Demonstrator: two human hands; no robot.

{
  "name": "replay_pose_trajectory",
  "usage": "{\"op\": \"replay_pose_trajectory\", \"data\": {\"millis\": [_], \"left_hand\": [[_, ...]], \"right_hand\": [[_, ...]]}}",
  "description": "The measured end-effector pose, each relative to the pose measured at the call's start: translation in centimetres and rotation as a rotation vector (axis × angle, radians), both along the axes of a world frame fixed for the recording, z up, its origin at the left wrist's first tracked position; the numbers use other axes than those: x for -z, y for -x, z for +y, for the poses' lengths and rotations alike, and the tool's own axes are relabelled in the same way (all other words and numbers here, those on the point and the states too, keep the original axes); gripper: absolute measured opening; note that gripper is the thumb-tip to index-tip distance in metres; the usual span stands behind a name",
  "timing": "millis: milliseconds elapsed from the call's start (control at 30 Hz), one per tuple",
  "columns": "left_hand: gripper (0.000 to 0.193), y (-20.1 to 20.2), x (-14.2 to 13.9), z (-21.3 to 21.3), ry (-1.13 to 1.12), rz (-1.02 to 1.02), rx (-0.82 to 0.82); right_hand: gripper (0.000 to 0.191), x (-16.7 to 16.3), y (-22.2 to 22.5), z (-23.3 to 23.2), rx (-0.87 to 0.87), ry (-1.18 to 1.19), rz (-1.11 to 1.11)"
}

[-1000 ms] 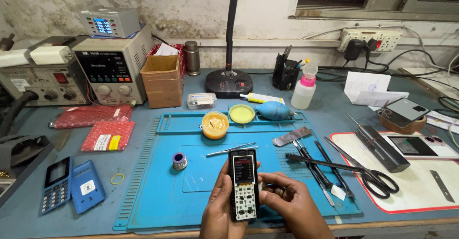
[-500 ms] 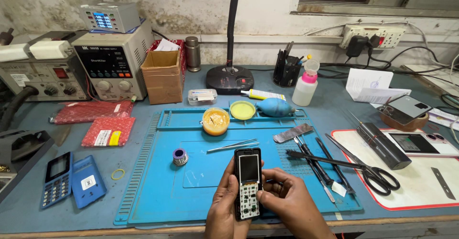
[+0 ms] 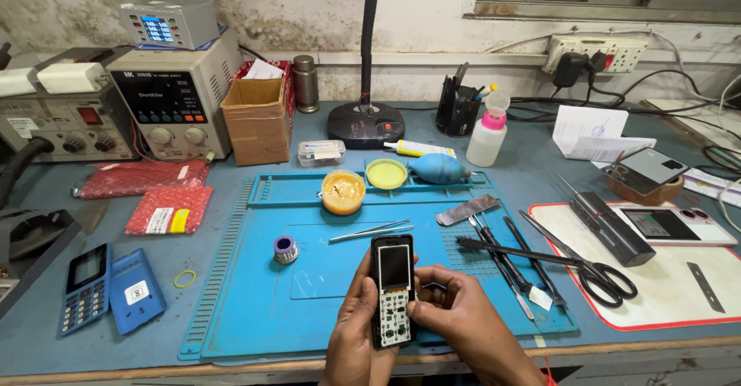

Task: The person tests a feature phone by pressing its buttons and powering it on, then wipes it with a cloth. They then work on a smartphone, applying tape and using a screwdriver to unscrew and manipulate its components on the work mat.

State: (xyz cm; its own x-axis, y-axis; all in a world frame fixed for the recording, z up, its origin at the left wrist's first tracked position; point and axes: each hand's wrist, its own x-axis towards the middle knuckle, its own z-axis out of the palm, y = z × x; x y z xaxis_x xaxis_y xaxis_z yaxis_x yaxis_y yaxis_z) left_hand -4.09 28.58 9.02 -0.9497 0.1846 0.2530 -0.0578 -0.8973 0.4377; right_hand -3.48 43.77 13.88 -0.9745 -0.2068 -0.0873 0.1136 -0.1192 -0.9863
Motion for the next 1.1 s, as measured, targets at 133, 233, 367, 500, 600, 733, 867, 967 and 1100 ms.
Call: {"op": "replay_pose_trajectory", "data": {"millis": [133, 233, 367, 500, 600, 733, 867, 967, 1100], "left_hand": [[0.054, 0.0, -0.3, -0.1, -0.007, 0.026, 0.007], [0.054, -0.1, -0.4, -0.2, -0.001, -0.003, 0.009], [0.054, -0.3, -0.4, -0.2, -0.003, 0.019, 0.015], [0.054, -0.4, -0.5, -0.2, 0.018, -0.007, 0.009], [0.054, -0.4, -0.7, -0.2, 0.023, -0.020, 0.014], [0.054, -0.5, -1.0, -0.4, 0.036, -0.035, 0.026], [0.054, -0.6, -1.2, -0.6, 0.040, -0.010, 0.029], [0.054, -0.6, -1.1, -0.6, 0.055, -0.006, 0.030], [0.054, -0.5, -0.7, -0.6, 0.049, 0.005, 0.038]], "right_hand": [[0.039, -0.5, -0.2, 0.0, -0.011, 0.028, 0.001], [0.041, -0.5, -0.3, 0.0, -0.009, 0.026, 0.007], [0.040, -0.3, -0.3, -0.1, -0.021, 0.013, 0.044], [0.042, -0.2, -0.3, 0.0, -0.008, 0.020, 0.018], [0.043, -0.2, -0.3, 0.0, -0.009, 0.024, 0.028], [0.042, -0.4, -0.4, -0.2, -0.009, 0.039, 0.019], [0.040, -0.5, -0.4, -0.2, -0.004, 0.037, 0.030], [0.038, -0.4, -0.3, -0.2, 0.009, 0.027, 0.038], [0.035, -0.1, -0.3, -0.3, 0.006, 0.034, 0.055]]}}
